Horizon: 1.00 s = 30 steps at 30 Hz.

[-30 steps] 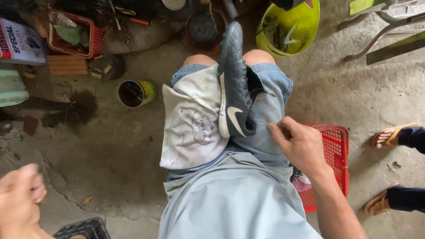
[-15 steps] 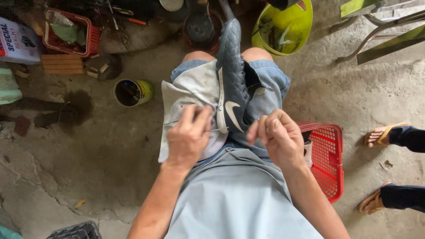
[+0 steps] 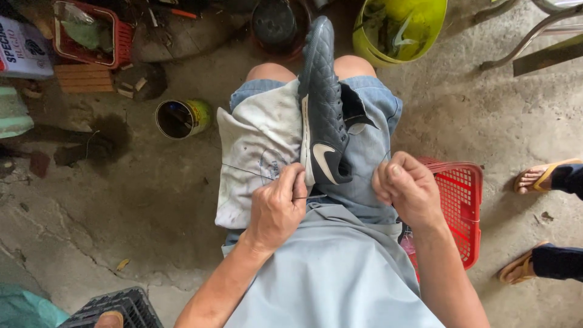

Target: Hand-sewing the upper part of a sneaker to the sole using a needle and thread in a repair shop.

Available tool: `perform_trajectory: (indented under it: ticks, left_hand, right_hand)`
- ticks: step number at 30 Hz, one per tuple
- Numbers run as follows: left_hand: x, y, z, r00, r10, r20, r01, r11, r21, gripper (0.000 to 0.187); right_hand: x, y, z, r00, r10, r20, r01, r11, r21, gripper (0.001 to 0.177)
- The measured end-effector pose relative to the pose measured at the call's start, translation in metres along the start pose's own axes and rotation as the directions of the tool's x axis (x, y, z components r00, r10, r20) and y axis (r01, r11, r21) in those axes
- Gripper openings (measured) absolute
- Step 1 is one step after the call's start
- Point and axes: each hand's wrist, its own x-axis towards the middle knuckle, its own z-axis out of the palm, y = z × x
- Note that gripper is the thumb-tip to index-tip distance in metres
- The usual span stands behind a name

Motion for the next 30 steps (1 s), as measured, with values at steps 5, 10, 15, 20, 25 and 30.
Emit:
perform_trajectory:
  ticks: [5, 10, 15, 20, 25, 30]
  left_hand:
    - [0.003, 0.001, 0.001, 0.999, 0.046, 0.009, -0.046, 0.999, 0.022, 0.008]
    - [0.002, 0.001, 0.004, 0.993, 0.116, 0.012, -0.116, 0.992, 0.054, 0.008]
    - [0.007, 0.007, -0.017, 0.999, -0.047, -0.004, 0.045, 0.979, -0.2, 0.008]
    - [-0.008, -0.006, -0.048, 1.0, 0.01, -0.027, -0.018, 0.947, -0.321, 0.025]
    - [-0.018, -0.004, -0.077, 1.0, -0.011, 0.008, 0.014, 0.944, -0.329, 0.03]
    - [-0.017, -0.016, -0.079, 0.994, 0.085, 0.069, -0.083, 0.996, -0.04, 0.029]
  right_hand:
    - [-0.024, 0.007, -0.002, 1.0, 0.005, -0.019, -0.006, 0.999, -0.044, 0.025]
    - [-0.033, 0.015, -0.018, 0.999, -0.029, -0.041, 0.028, 0.999, -0.043, 0.027]
    - [-0.029, 0.008, -0.004, 0.981, -0.113, -0.156, 0.02, 0.865, -0.501, 0.008]
    - [-0.017, 0.015, 0.062, 0.973, 0.055, -0.225, -0.181, 0.786, -0.591, 0.053]
    - [0.004, 0.019, 0.094, 0.966, 0.125, -0.228, -0.239, 0.771, -0.59, 0.035]
    - [0.026, 0.023, 0.08, 0.973, 0.134, -0.187, -0.223, 0.758, -0.613, 0.013]
